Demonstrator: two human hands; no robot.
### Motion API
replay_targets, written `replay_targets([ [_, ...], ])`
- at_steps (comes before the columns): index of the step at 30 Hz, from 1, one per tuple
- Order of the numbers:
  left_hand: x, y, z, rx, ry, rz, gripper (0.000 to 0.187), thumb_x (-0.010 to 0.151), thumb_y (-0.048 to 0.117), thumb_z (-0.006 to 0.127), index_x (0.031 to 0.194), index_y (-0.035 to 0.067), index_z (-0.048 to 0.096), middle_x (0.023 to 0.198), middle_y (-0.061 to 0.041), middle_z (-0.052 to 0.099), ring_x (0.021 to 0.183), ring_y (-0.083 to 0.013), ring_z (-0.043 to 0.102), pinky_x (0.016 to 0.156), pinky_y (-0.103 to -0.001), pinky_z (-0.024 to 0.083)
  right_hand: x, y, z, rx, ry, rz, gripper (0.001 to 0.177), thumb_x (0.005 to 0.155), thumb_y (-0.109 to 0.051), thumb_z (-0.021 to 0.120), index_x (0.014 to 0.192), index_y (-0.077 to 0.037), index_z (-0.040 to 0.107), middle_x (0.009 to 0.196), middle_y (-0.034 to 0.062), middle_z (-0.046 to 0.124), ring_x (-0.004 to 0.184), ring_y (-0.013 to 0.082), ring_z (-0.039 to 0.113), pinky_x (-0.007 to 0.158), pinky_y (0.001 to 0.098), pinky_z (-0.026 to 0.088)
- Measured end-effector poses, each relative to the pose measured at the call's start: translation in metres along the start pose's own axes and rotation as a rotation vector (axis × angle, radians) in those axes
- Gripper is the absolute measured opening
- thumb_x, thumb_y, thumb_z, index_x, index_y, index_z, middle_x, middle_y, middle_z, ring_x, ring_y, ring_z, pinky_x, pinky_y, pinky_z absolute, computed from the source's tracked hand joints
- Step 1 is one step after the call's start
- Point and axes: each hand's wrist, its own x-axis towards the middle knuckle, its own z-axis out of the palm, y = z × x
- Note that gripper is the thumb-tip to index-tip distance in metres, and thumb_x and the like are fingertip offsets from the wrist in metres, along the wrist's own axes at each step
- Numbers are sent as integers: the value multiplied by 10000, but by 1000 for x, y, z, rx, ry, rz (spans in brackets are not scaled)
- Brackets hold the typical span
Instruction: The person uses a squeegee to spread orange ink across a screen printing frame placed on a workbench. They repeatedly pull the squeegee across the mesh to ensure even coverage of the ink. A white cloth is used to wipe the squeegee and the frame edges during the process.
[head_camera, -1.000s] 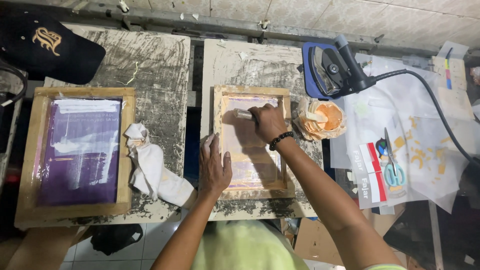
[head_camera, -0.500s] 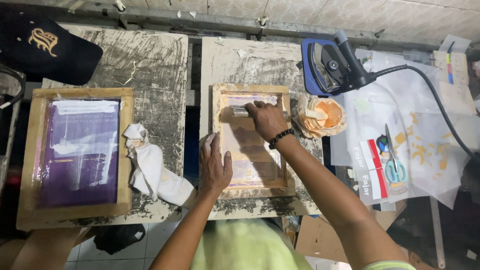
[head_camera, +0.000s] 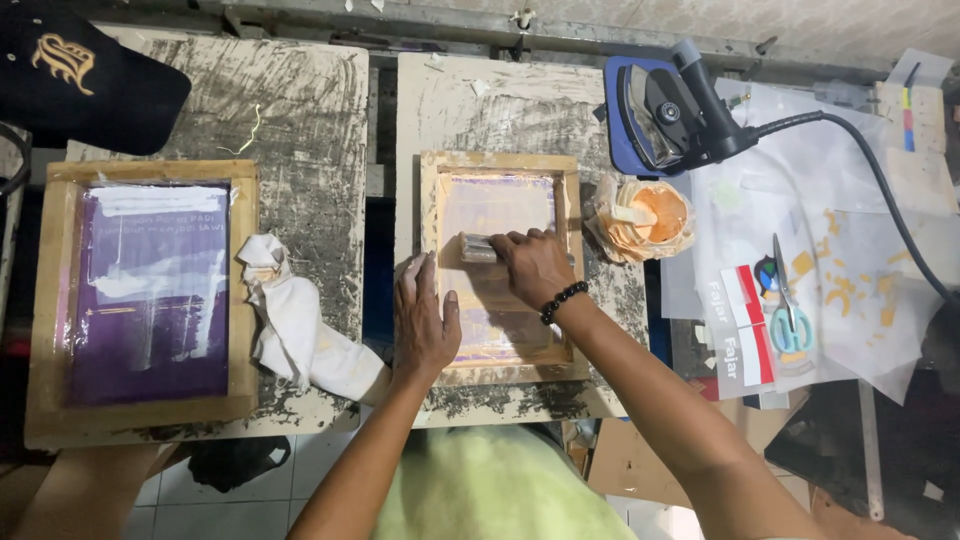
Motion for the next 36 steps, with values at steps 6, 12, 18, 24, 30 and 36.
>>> replay_targets([
  [6, -2, -2, 2, 6, 24, 30, 558, 973, 218, 481, 1505, 48, 472, 1468, -176, 447, 1346, -392, 451, 1105, -504, 374, -31, -28, -17, 9, 33, -19, 100, 880, -132, 565, 926, -205, 616, 809, 16, 720, 744, 309, 722, 665, 431, 575],
  [12, -4, -13, 11, 23, 105, 113, 542, 998, 189, 483, 1518, 40, 450, 1455, -183, 453, 1329, -394, 466, 1080, -492, 385, -30, -4, -5, 129, -100, -32, 67, 866, -164, 629, 931, -167, 642, 753, 64, 741, 741, 360, 742, 677, 492, 587],
  [18, -6, -14, 12, -2, 129, 120, 552, 1008, 180, 461, 1544, 50, 414, 1469, -193, 443, 1310, -413, 469, 1062, -519, 390, 22, 15, -1, 2, 43, 55, 177, 885, -152, 625, 1056, -165, 668, 875, 85, 773, 847, 357, 760, 726, 520, 595],
  [24, -5, -11, 9, -8, 157, 136, 515, 1019, 170, 480, 1510, 20, 437, 1461, -197, 459, 1288, -399, 497, 1045, -511, 403, -3, -19, 10, -115, 133, 22, 246, 969, -129, 583, 1200, -191, 644, 1187, 110, 736, 1095, 338, 720, 867, 465, 574],
  [30, -5, -17, 11, 34, 156, 134, 540, 1000, 169, 510, 1514, 21, 436, 1479, -202, 453, 1323, -401, 491, 1059, -506, 410, -5, 4, -2, 14, -15, 22, 197, 922, -118, 582, 1097, -179, 648, 915, 53, 756, 891, 326, 748, 759, 473, 577],
  [36, -6, -13, 10, 4, 132, 134, 533, 1018, 165, 479, 1533, 44, 413, 1491, -173, 432, 1298, -377, 492, 1037, -493, 409, 62, 64, 50, -93, 44, 94, 162, 928, -174, 555, 1058, -221, 641, 858, 19, 758, 880, 333, 747, 943, 592, 507],
])
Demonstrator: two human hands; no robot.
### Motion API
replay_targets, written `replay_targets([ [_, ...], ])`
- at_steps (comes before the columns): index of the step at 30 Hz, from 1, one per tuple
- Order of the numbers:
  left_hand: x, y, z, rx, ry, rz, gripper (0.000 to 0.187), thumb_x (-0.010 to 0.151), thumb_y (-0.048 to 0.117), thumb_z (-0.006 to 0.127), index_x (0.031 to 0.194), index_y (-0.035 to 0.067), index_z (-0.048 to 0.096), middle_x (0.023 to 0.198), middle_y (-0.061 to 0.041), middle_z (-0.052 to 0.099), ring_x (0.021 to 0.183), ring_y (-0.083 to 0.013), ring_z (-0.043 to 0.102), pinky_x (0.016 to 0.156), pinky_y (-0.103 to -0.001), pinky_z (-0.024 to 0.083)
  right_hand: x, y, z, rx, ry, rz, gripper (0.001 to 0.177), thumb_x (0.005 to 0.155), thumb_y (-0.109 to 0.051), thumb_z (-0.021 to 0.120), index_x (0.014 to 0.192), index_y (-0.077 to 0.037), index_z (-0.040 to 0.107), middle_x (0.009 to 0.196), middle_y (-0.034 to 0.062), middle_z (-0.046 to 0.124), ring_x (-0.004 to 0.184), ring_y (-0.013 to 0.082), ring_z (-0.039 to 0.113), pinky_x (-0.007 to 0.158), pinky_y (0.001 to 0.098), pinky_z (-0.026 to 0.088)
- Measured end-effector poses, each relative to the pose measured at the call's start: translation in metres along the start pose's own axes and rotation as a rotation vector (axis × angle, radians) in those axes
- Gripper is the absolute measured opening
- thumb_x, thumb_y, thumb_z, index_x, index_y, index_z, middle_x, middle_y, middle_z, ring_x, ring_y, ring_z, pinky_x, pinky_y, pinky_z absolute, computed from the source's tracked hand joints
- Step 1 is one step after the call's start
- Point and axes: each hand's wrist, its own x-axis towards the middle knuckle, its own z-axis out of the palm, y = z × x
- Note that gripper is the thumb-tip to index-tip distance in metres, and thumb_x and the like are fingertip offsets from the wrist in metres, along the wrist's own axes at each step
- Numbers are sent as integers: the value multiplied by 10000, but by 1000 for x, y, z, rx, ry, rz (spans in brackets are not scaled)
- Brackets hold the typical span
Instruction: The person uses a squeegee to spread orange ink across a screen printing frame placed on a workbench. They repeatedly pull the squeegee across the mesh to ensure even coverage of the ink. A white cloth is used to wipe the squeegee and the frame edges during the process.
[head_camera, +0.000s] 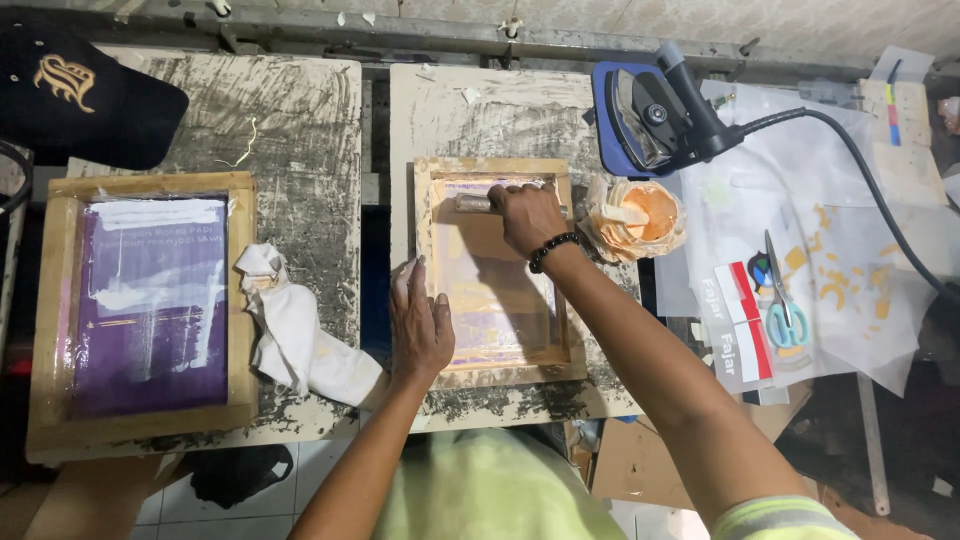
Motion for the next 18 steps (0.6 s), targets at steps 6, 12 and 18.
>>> replay_targets([
  [6, 4, 6, -5, -25, -21, -39, 537, 1039, 185, 437, 1560, 68, 382, 1496, -169, 417, 1318, -386, 468, 1042, -508, 409, -2, -1, 14, -34, -54, 17, 197, 871, -200, 599, 1051, -260, 651, 791, -8, 751, 839, 309, 755, 984, 635, 452],
  [12, 0, -1, 1, 8, -19, -45, 553, 1010, 188, 486, 1540, 47, 415, 1488, -176, 428, 1355, -391, 460, 1083, -505, 394, -59, -42, -45, 104, -40, -98, 105, 883, -145, 572, 945, -195, 641, 725, 74, 722, 775, 351, 743, 756, 538, 575],
  [18, -1, -5, 2, -79, -1, -82, 510, 1043, 173, 418, 1538, 52, 420, 1462, -179, 441, 1359, -395, 464, 1118, -490, 380, -103, -69, -63, 152, -57, -154, 84, 868, -135, 566, 891, -191, 624, 718, 38, 698, 747, 331, 724, 672, 478, 568],
])
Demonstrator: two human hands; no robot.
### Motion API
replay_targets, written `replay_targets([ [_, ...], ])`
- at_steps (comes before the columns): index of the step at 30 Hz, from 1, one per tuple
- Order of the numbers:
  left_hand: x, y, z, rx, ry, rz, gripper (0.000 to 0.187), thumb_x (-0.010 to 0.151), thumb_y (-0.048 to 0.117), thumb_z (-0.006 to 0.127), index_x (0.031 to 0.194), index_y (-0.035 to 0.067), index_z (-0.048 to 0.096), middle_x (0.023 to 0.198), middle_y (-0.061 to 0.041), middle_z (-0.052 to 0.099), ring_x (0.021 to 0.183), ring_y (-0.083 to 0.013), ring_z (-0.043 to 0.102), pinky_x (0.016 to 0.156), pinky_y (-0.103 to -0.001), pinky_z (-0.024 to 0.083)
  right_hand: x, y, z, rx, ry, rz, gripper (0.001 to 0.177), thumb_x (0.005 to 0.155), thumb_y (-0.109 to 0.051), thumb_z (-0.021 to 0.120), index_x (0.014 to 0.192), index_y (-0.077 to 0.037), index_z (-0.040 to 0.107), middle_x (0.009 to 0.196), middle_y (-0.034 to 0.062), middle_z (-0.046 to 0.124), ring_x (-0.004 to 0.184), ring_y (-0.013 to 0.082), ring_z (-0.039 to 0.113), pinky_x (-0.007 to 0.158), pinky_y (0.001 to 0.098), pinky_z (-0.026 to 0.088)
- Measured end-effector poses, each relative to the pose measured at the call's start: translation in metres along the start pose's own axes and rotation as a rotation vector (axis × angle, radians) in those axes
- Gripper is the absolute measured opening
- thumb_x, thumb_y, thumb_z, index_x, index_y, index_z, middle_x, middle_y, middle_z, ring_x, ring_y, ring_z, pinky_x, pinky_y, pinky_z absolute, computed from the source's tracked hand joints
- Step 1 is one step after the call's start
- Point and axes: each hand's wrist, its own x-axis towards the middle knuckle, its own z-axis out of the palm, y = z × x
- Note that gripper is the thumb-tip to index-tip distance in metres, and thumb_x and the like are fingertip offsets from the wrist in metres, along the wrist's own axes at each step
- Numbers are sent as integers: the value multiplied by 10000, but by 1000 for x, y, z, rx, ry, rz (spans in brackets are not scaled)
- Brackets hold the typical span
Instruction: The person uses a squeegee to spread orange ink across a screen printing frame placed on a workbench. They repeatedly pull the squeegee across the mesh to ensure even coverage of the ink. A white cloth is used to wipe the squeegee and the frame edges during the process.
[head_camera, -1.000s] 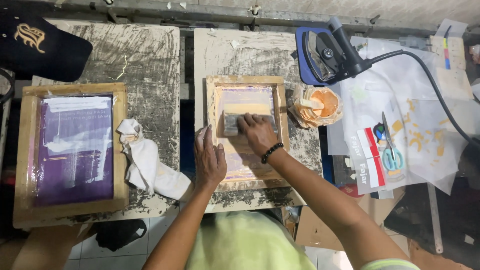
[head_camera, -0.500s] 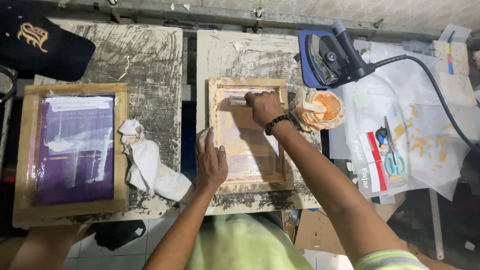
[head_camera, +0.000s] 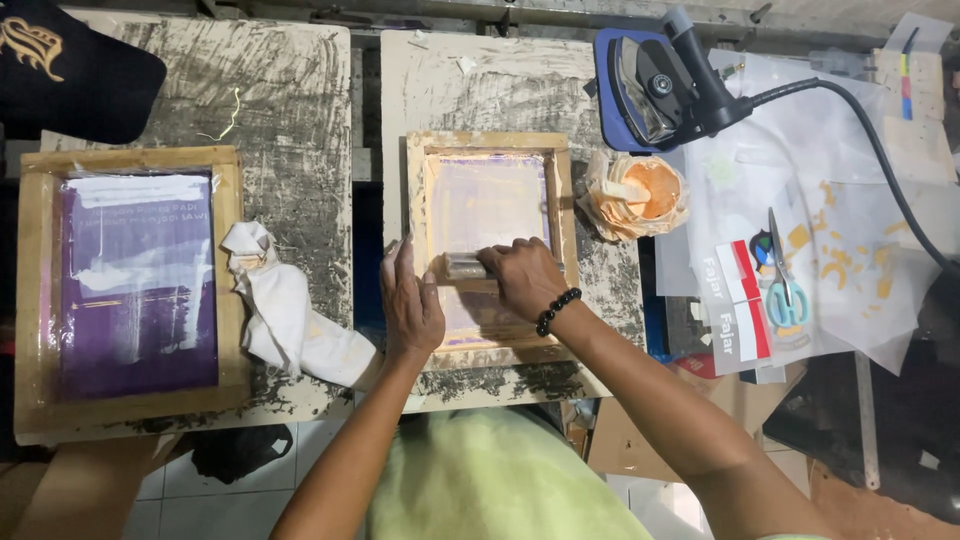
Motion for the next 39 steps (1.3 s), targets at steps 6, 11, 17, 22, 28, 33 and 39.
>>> replay_targets([
  [6, 0, 3, -2, -50, 10, -21, 501, 1030, 136, 429, 1518, 26, 445, 1454, -193, 457, 1403, -410, 439, 1158, -490, 353, -18, -27, -23, 24, -9, -34, 143, 876, -144, 534, 939, -203, 649, 750, 24, 717, 741, 322, 723, 658, 449, 560],
  [11, 0, 2, -2, -62, 17, -15, 509, 1015, 166, 447, 1504, 23, 461, 1460, -195, 466, 1409, -409, 444, 1169, -486, 338, -30, -37, -33, 38, -51, -62, 154, 880, -133, 526, 938, -192, 656, 735, 47, 717, 710, 326, 721, 639, 450, 561],
  [17, -1, -3, 1, -32, 35, 18, 493, 1028, 171, 438, 1491, 4, 464, 1459, -206, 469, 1404, -425, 439, 1160, -496, 336, -18, -4, -28, 111, -272, 42, 151, 807, -188, 650, 952, -154, 676, 758, 137, 737, 789, 405, 737, 709, 527, 582],
  [22, -1, 1, -2, -53, 32, -16, 504, 1014, 170, 448, 1494, 19, 471, 1437, -196, 484, 1394, -420, 450, 1161, -489, 341, 11, 29, -55, 324, -360, 205, 415, 742, -268, 747, 1139, -173, 670, 911, 165, 748, 985, 432, 711, 882, 539, 564],
  [28, -3, -1, 0, -61, 47, -30, 505, 1014, 166, 449, 1499, 26, 470, 1441, -194, 481, 1401, -411, 443, 1164, -477, 344, 18, 29, -46, 522, -518, 199, 577, 670, -312, 796, 1230, -218, 696, 1019, 133, 769, 1086, 405, 700, 984, 509, 546],
  [33, 1, 8, -5, -80, 55, -6, 479, 1019, 148, 455, 1471, -10, 475, 1434, -217, 486, 1386, -427, 453, 1151, -490, 355, 25, 14, -44, 577, -586, 192, 585, 663, -302, 825, 1231, -214, 711, 1040, 136, 767, 1101, 387, 699, 998, 503, 542],
  [39, 3, 9, -7, -47, 73, 24, 459, 1034, 151, 446, 1454, -31, 475, 1437, -214, 493, 1356, -420, 489, 1129, -476, 380, 38, 8, -48, 561, -608, 118, 555, 698, -337, 817, 1228, -213, 706, 1039, 128, 763, 1102, 396, 693, 1009, 508, 538],
])
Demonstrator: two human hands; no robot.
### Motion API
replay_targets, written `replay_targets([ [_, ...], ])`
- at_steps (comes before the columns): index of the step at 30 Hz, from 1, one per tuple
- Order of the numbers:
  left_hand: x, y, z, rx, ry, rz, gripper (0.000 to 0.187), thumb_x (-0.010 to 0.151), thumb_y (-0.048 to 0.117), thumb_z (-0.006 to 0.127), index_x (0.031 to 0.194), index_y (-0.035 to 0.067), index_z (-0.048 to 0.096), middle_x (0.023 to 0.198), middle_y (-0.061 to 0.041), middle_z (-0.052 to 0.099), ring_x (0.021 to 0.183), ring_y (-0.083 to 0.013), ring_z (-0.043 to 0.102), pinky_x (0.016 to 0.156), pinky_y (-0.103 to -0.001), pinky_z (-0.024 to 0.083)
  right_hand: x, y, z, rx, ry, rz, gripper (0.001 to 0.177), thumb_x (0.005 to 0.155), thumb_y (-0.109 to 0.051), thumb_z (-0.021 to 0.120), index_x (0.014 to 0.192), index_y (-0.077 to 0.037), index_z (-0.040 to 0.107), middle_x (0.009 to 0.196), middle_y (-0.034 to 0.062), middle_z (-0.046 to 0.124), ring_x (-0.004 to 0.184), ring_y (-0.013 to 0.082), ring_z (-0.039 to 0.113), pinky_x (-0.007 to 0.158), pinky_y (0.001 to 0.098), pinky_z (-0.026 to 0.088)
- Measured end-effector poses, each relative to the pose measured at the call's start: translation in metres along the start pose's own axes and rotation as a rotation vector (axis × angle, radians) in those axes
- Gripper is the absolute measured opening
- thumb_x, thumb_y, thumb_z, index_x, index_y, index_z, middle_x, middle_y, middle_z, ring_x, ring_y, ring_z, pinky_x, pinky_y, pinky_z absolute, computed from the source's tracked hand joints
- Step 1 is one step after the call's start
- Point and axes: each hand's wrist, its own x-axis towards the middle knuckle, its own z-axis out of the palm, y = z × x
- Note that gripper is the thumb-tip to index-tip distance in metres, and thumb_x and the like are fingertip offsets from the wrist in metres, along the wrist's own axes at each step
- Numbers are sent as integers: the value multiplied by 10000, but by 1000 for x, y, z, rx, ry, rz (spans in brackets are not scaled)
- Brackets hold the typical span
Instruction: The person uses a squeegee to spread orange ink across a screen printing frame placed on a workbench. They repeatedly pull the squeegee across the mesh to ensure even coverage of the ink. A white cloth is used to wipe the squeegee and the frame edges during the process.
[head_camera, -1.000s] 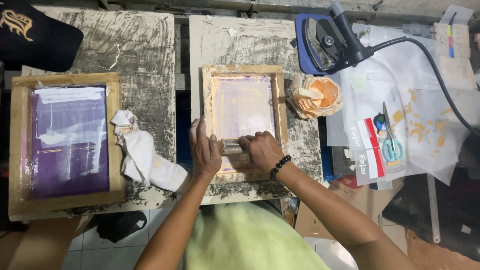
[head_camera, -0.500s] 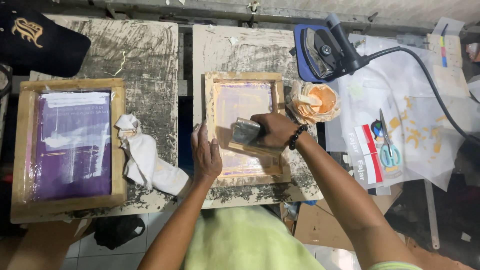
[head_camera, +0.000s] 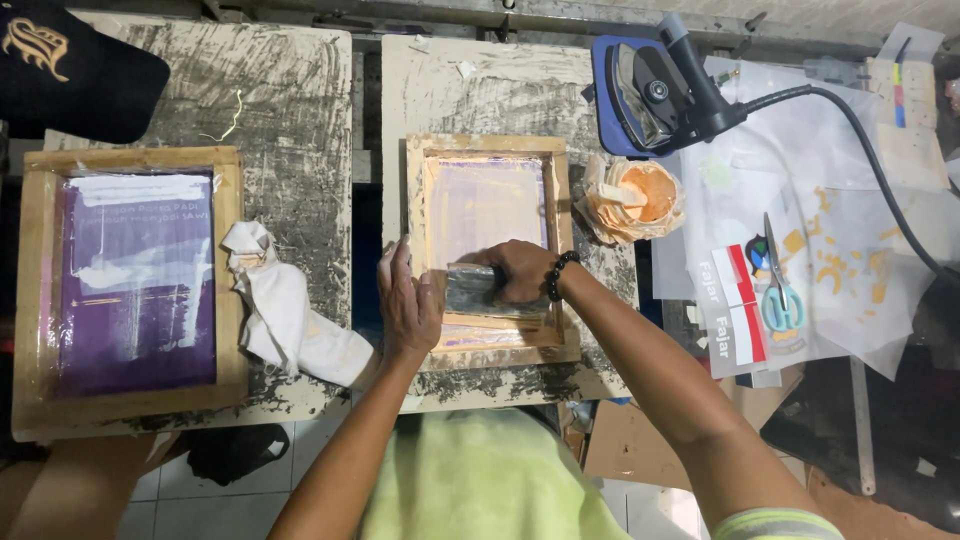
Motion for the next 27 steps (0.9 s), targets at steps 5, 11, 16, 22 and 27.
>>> replay_targets([
  [5, 0, 4, -1, -38, -42, -60, 514, 1017, 149, 424, 1515, 22, 435, 1447, -201, 460, 1355, -443, 463, 1128, -501, 375, 0, -15, -15, -43, -20, 17, 507, 690, -212, 830, 1184, -168, 724, 1079, 171, 760, 1129, 419, 688, 1035, 509, 527],
  [11, 3, 9, -5, -9, -64, -77, 521, 1009, 166, 444, 1505, 10, 441, 1447, -216, 450, 1344, -455, 471, 1120, -512, 378, 56, 51, -17, -181, 81, 115, 502, 633, -375, 905, 1104, -310, 744, 984, 23, 772, 1033, 302, 733, 948, 435, 573],
  [16, 7, 15, -9, 9, -54, -41, 517, 1019, 162, 421, 1517, 23, 430, 1438, -193, 451, 1298, -416, 510, 1090, -491, 403, 64, 49, -47, -227, 149, 118, 560, 651, -326, 900, 1183, -292, 729, 1025, 75, 767, 1078, 349, 713, 975, 485, 560],
  [22, 9, 12, -5, 8, -70, -43, 508, 1033, 166, 426, 1516, 11, 420, 1447, -207, 444, 1278, -422, 512, 1062, -493, 408, 95, 85, -66, -268, 182, 91, 592, 623, -338, 910, 1186, -294, 730, 1044, 71, 770, 1098, 352, 707, 982, 491, 557],
  [27, 8, 15, -9, -25, -106, -77, 527, 1036, 168, 410, 1546, 40, 378, 1468, -193, 414, 1279, -414, 497, 1060, -510, 404, 102, 87, -71, -248, 158, 85, 643, 620, -320, 915, 1229, -264, 718, 1107, 92, 765, 1144, 373, 688, 1011, 506, 544],
])
